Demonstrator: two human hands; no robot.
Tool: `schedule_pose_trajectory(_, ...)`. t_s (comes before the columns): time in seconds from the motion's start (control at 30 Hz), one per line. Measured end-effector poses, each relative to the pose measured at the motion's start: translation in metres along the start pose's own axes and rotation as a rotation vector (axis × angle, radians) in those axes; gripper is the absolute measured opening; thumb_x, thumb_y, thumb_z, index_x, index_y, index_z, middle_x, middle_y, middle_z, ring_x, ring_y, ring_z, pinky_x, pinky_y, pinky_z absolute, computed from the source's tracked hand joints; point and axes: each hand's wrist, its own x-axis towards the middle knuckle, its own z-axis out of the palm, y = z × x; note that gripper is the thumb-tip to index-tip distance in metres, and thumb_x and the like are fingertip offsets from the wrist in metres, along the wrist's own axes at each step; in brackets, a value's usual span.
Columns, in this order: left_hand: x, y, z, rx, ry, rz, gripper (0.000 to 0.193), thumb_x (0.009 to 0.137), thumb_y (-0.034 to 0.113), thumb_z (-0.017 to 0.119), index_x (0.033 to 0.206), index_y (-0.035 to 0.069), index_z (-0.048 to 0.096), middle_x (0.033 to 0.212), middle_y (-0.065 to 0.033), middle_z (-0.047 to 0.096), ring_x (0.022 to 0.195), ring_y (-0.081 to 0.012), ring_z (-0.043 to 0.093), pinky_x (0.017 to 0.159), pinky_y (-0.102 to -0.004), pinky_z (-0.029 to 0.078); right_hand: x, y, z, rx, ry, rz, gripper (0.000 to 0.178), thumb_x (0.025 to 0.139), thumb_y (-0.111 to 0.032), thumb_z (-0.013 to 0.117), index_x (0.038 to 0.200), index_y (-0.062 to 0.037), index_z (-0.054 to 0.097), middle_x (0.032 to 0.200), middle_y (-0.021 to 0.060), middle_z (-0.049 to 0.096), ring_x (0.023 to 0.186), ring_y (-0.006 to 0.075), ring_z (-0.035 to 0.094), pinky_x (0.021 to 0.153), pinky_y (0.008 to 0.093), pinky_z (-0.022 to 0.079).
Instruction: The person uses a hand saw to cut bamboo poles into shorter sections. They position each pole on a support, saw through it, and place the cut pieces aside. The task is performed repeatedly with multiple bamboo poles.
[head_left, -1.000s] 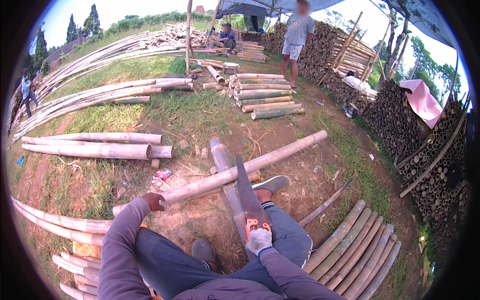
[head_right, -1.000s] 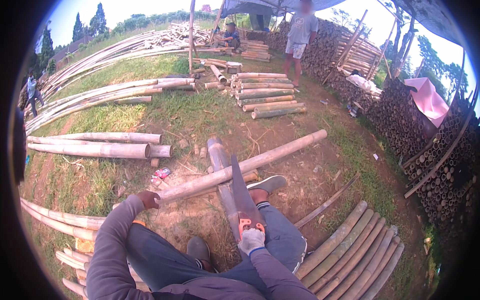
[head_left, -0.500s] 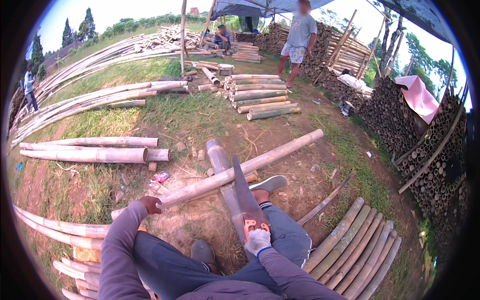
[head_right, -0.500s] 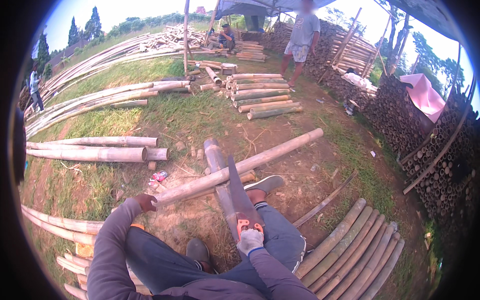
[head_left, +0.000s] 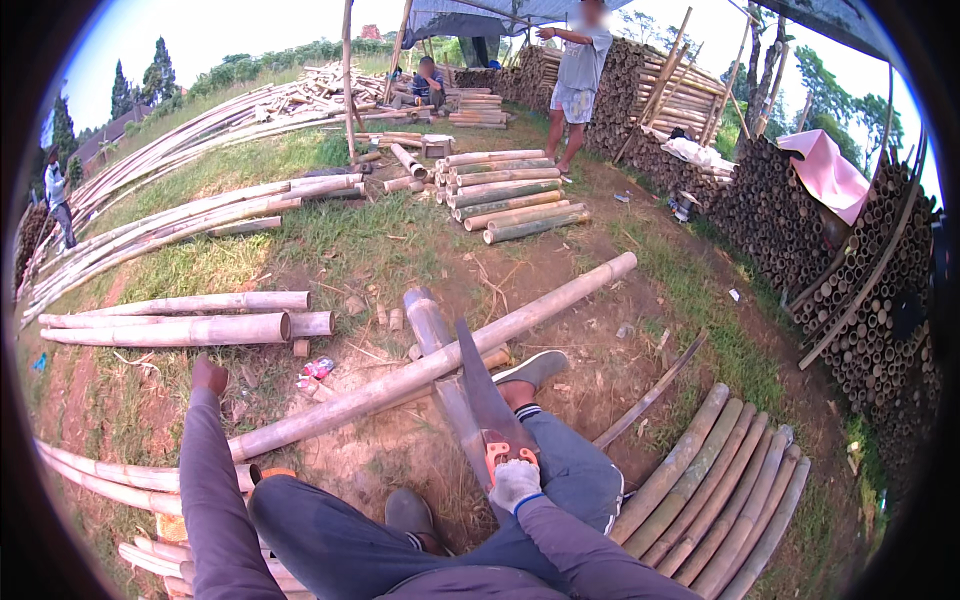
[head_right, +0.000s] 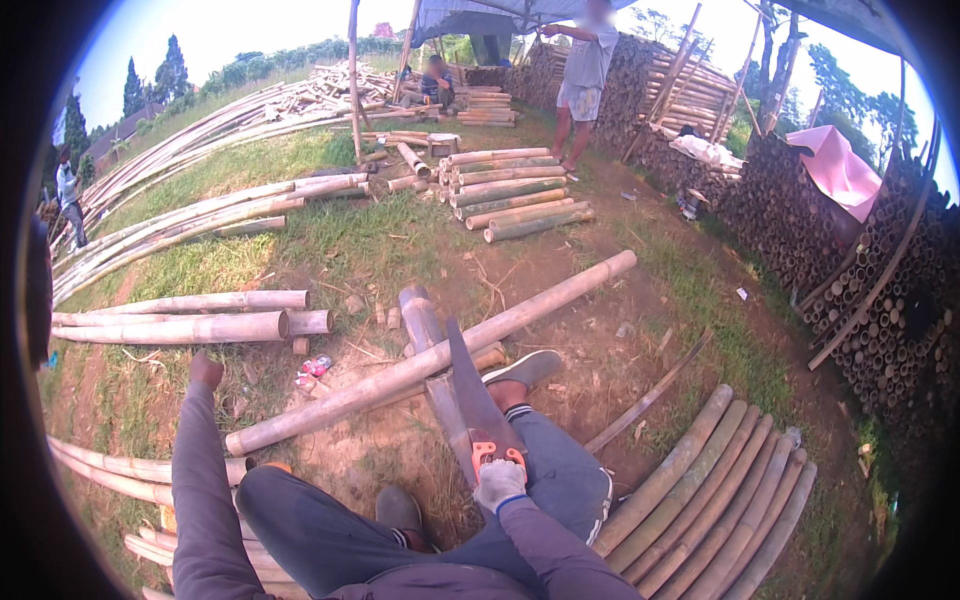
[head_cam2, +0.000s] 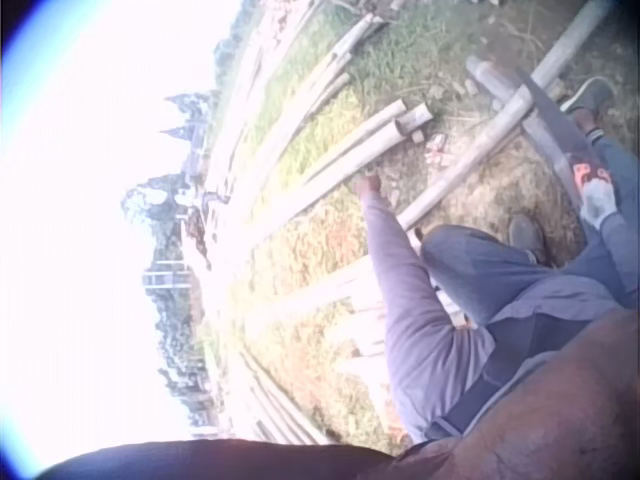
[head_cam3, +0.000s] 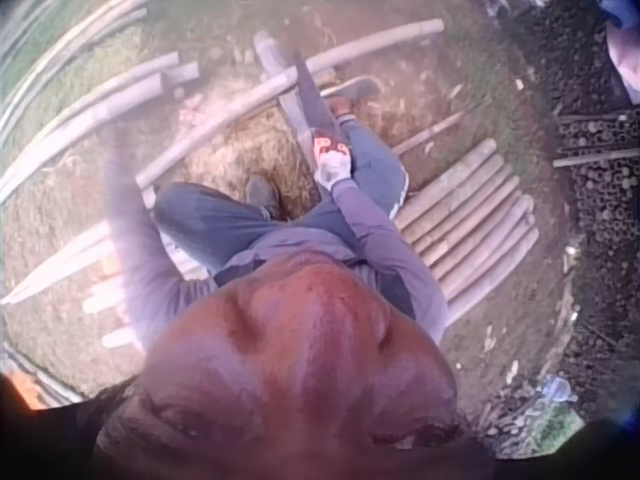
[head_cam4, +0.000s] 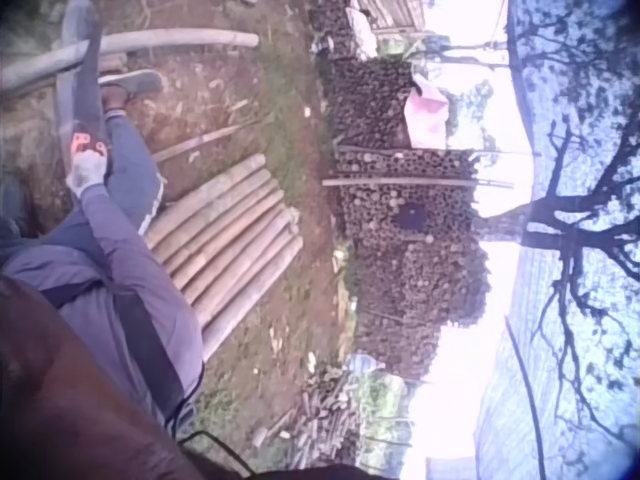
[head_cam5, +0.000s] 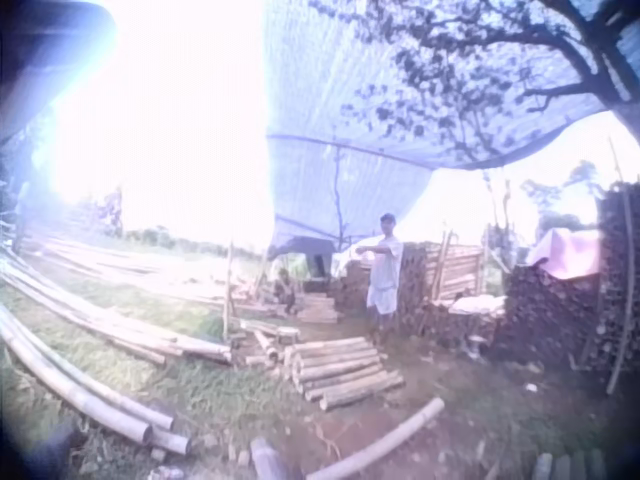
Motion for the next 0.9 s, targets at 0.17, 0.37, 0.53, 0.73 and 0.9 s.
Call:
schedule_pose_trajectory(0.17, 0.016, -0.020, -0.010, -0.090, -0.139, -0.124, 0.047, 0.086, 0.019, 0.071, 0.122, -0.011, 0.064, 0.129, -0.0375, 0.068, 0.123, -0.0485, 0.066, 0.107, -0.0481, 0.053, 0.010, -0.009, -0.010, 0.012, -0.021, 0.000, 0.034, 0.077, -0.041, 0.084, 0.092, -0.0104, 0.082, 0.091, 0.0147, 0.080, 0.086, 0.0335, 0.078, 0.074, 0.0496, 0.058)
schedule_pose_trajectory(0.37, -0.032, -0.016, 0.027, 0.050, -0.226, 0.001, 0.067, 0.086, 0.023, 0.078, 0.143, -0.007, 0.058, 0.127, -0.0335, 0.071, 0.121, -0.0439, 0.070, 0.102, -0.0464, 0.056, 0.006, -0.012, -0.005, 0.022, -0.062, -0.013, 0.038, 0.079, -0.043, 0.085, 0.096, -0.0092, 0.081, 0.099, 0.0149, 0.080, 0.094, 0.0325, 0.077, 0.080, 0.0497, 0.059)
schedule_pose_trajectory(0.53, -0.091, 0.051, 0.025, -0.048, -0.926, 0.021, 0.077, 0.086, 0.034, 0.084, 0.151, 0.001, 0.059, 0.105, -0.0152, 0.081, 0.085, -0.0232, 0.080, 0.073, -0.0375, 0.063, 0.002, 0.004, 0.000, -0.004, -0.035, 0.010, 0.038, 0.079, -0.044, 0.084, 0.096, -0.0099, 0.081, 0.092, 0.0139, 0.079, 0.089, 0.0325, 0.078, 0.077, 0.0502, 0.058)
schedule_pose_trajectory(0.73, -0.064, -0.028, 0.057, 0.061, -0.593, 0.250, 0.072, 0.087, 0.042, 0.085, 0.146, 0.005, 0.066, 0.118, -0.0212, 0.079, 0.114, -0.0336, 0.075, 0.102, -0.0413, 0.057, 0.008, -0.016, -0.001, 0.012, 0.011, -0.048, 0.036, 0.080, -0.043, 0.083, 0.093, -0.0094, 0.081, 0.090, 0.0128, 0.080, 0.085, 0.0322, 0.078, 0.075, 0.0500, 0.058)
schedule_pose_trajectory(0.9, -0.086, 0.015, 0.041, 0.001, -0.794, 0.077, 0.075, 0.087, 0.046, 0.086, 0.147, 0.007, 0.065, 0.136, -0.0244, 0.072, 0.130, -0.0360, 0.068, 0.114, -0.0422, 0.051, 0.003, -0.005, -0.004, 0.001, -0.086, 0.002, 0.034, 0.079, -0.041, 0.084, 0.095, -0.0110, 0.083, 0.094, 0.0130, 0.080, 0.093, 0.0318, 0.078, 0.079, 0.0506, 0.059)
